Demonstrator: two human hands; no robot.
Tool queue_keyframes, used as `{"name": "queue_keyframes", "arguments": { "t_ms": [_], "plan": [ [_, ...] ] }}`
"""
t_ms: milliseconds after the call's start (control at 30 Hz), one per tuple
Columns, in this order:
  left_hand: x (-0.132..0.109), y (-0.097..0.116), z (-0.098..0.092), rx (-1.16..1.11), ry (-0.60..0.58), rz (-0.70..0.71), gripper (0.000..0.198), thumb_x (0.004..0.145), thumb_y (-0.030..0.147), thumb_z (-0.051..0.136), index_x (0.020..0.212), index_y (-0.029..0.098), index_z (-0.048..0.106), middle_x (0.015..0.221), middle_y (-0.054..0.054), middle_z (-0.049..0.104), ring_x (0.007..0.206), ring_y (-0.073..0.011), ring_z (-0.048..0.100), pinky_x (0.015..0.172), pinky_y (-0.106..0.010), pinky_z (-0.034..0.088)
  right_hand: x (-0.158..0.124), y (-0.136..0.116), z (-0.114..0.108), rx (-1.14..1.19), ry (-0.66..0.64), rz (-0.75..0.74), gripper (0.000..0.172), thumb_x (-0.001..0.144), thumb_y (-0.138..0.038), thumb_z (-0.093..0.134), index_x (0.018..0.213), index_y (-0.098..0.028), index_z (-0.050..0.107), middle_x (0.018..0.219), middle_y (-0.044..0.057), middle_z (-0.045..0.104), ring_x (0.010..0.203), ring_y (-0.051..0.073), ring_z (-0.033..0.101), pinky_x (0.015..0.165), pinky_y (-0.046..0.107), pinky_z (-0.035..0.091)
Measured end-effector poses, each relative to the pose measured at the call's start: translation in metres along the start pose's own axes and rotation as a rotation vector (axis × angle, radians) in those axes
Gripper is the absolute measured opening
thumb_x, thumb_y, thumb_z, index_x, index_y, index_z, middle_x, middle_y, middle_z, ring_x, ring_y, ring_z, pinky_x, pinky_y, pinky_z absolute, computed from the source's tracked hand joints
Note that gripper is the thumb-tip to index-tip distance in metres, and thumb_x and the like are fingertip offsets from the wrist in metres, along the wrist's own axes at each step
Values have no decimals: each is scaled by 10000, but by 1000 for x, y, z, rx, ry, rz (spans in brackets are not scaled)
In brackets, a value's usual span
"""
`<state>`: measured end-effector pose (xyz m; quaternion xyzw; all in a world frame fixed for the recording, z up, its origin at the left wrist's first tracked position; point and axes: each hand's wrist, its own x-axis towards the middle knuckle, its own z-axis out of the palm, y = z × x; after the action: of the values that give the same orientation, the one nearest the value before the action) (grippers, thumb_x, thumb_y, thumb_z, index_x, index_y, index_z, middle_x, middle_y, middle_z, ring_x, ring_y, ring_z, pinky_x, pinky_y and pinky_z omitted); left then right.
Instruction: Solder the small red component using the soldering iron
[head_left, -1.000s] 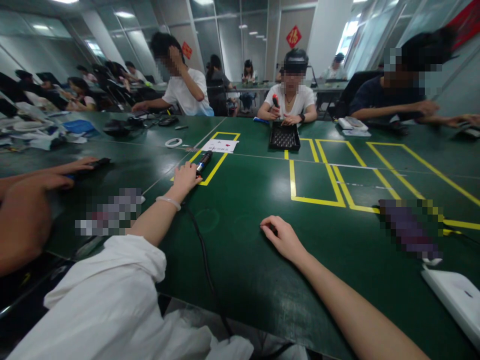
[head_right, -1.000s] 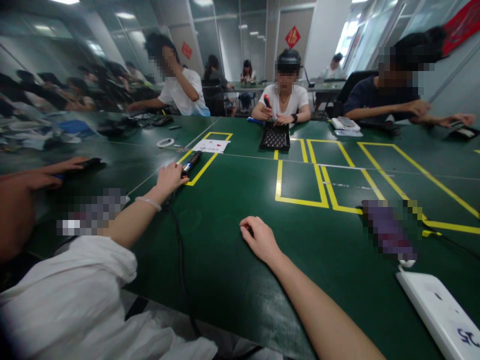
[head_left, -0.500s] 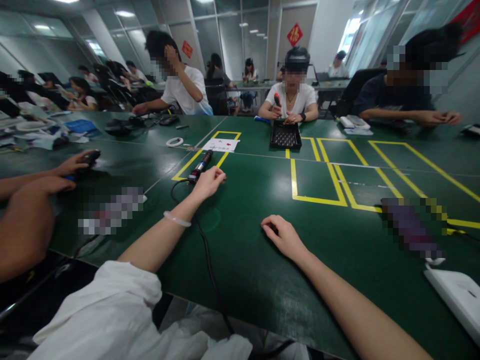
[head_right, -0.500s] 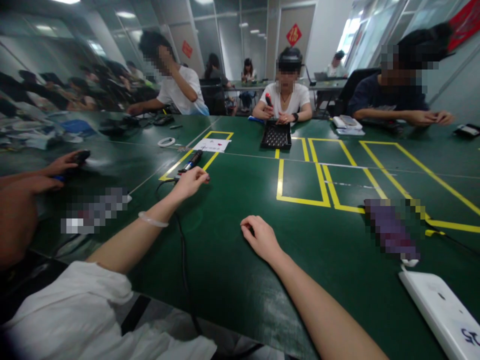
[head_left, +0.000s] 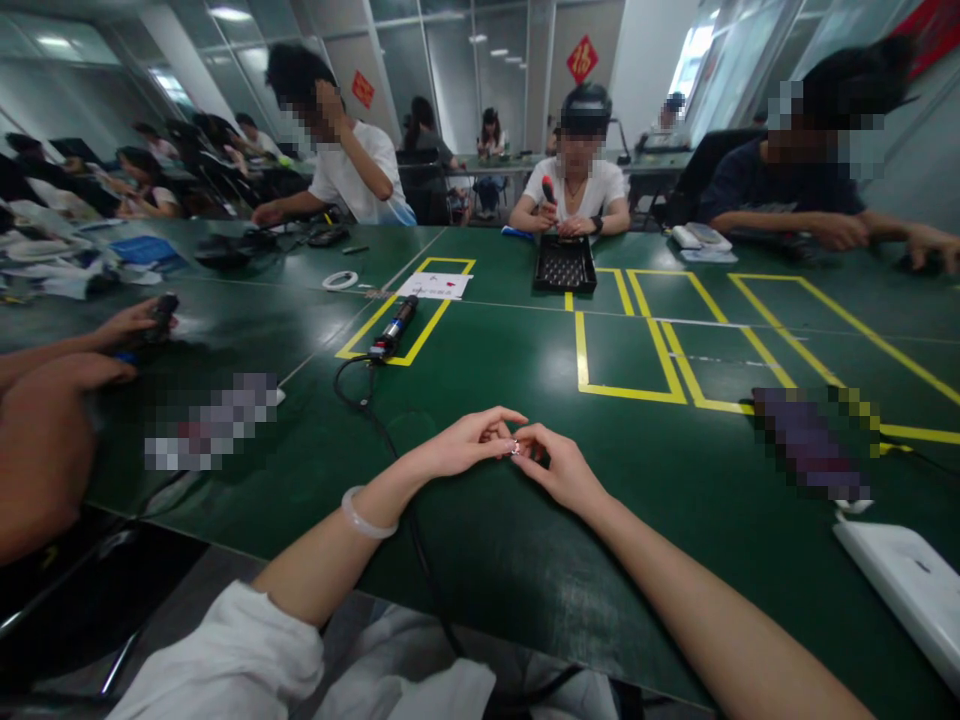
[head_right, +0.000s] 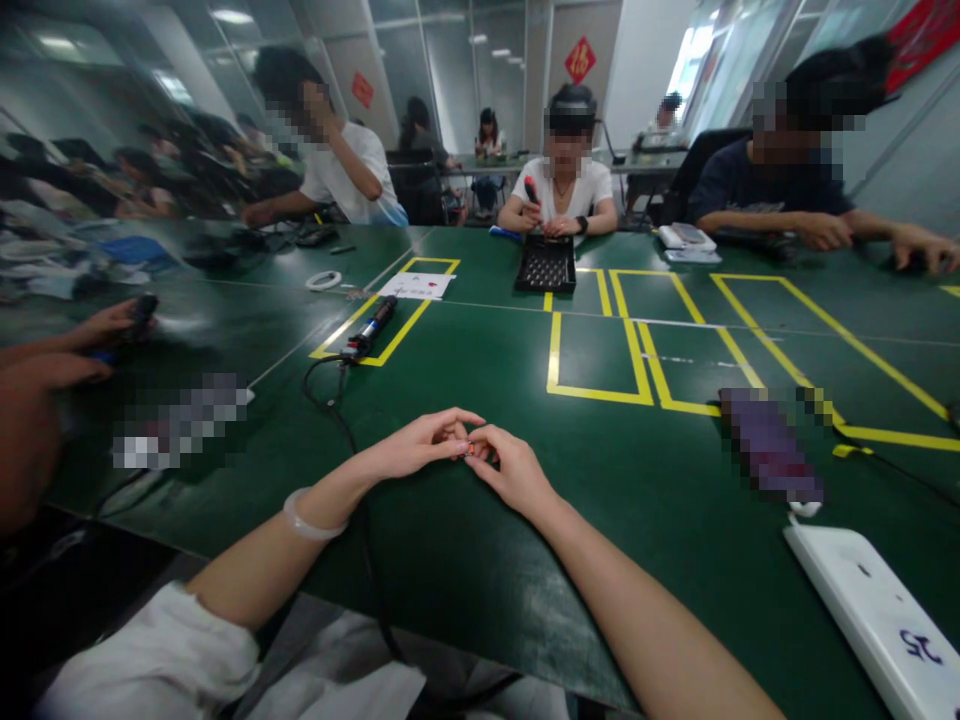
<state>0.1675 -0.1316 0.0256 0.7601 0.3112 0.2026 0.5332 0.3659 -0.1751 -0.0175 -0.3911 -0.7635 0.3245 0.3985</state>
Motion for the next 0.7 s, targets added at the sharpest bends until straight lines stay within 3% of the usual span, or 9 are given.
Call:
{"name": "queue_keyframes", "arguments": {
  "t_ms": [233, 400, 700],
  "plan": [
    [1, -9, 0, -24, 88, 24, 293, 899, 384, 542, 1054, 135, 554, 918, -50, 605, 836, -143, 577, 784, -271, 448, 1, 2, -2, -60, 53, 28, 114, 855, -167, 589, 961, -209, 581, 846, 5, 620, 748, 140, 588, 682, 253, 446],
    [-1, -7, 2, 96, 89, 80, 268, 838, 311, 632, 1032, 140, 559, 994, -60, 610, 890, -151, 592, 829, -282, 457, 2, 6, -3, -87, 66, 43, 100, 837, -179, 603, 927, -207, 570, 827, 1, 609, 737, 142, 582, 685, 257, 452],
    [-2, -6, 2, 168, 101, 63, 205, 876, 315, 579, 991, 145, 579, 943, -43, 632, 876, -152, 608, 819, -276, 460, 1, 6, -3, -118, 43, 34, 166, 824, -169, 604, 976, -214, 556, 861, 4, 602, 757, 145, 574, 674, 253, 445]
  ]
}}
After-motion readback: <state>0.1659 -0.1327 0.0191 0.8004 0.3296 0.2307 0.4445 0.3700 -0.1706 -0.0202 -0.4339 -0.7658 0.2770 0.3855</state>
